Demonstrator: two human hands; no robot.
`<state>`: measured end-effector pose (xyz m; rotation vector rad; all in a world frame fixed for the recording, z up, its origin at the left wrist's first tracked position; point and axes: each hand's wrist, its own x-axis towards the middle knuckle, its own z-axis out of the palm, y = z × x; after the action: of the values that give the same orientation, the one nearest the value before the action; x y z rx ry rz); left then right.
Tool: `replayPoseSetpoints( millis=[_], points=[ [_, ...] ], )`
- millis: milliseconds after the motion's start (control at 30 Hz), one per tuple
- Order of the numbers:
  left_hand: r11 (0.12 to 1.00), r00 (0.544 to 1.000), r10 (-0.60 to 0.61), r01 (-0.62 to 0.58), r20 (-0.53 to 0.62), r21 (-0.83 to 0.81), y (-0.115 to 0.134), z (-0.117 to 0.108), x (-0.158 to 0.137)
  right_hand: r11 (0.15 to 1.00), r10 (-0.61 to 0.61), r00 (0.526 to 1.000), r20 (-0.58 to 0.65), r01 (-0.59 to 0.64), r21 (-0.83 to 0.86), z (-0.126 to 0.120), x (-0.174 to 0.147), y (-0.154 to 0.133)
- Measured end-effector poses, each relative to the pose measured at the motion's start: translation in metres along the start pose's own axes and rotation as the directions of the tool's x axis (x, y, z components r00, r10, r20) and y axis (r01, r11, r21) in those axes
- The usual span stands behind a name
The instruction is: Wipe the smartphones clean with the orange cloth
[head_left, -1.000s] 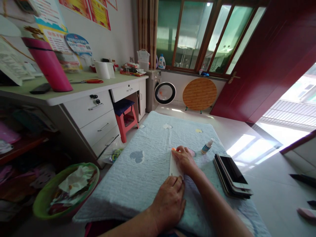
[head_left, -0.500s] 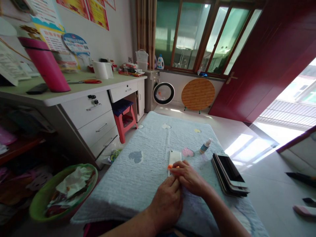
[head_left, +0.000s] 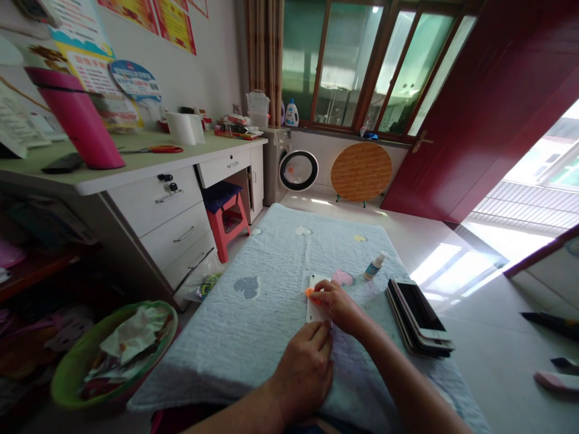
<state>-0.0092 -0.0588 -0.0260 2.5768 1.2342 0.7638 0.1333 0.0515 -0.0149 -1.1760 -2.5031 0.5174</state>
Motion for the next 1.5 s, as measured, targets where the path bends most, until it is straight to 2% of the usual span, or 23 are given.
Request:
replayPoseSetpoints(
  millis=[167,300,467,700,900,1133,1300,1500],
  points=[
    [0.997,0.999,0.033,-0.032,-0.005,0.066,0.0,0.001,0.001,0.993,0.039,0.999,-0.027,-0.042,-0.112,0.002,0.029,0.014],
    [0.997,0.999,0.041,-0.04,-0.006,0.067,0.001,0.0,0.0,0.989,0.084,0.995,-0.055,-0.09,-0.117,0.003,0.043,0.019],
    [0.998,0.999,0.034,-0.034,0.002,0.059,-0.003,-0.002,0.003,0.981,0.133,0.987,-0.086,-0.144,-0.13,0.0,0.049,0.015],
    [0.991,1.0,-0.028,0.027,0.006,0.134,-0.025,-0.008,0.017,0.972,0.144,0.988,-0.058,-0.152,-0.177,-0.002,0.052,0.014],
    [0.99,0.996,-0.058,0.048,0.074,0.133,-0.035,-0.01,0.02,0.968,0.16,0.986,-0.042,-0.165,-0.189,-0.005,0.05,0.018],
    [0.993,0.992,-0.097,0.091,0.08,0.075,-0.034,-0.014,0.022,0.957,0.227,0.968,-0.11,-0.243,-0.16,-0.011,0.033,0.038],
    [0.997,0.997,-0.073,0.073,0.015,-0.011,-0.041,-0.008,0.018,0.952,0.263,0.947,-0.183,-0.286,-0.112,-0.01,0.025,0.047],
    [0.996,0.992,-0.084,0.08,-0.095,-0.041,-0.043,-0.005,0.016,0.947,0.288,0.927,-0.238,-0.312,-0.07,-0.005,0.02,0.039]
  ],
)
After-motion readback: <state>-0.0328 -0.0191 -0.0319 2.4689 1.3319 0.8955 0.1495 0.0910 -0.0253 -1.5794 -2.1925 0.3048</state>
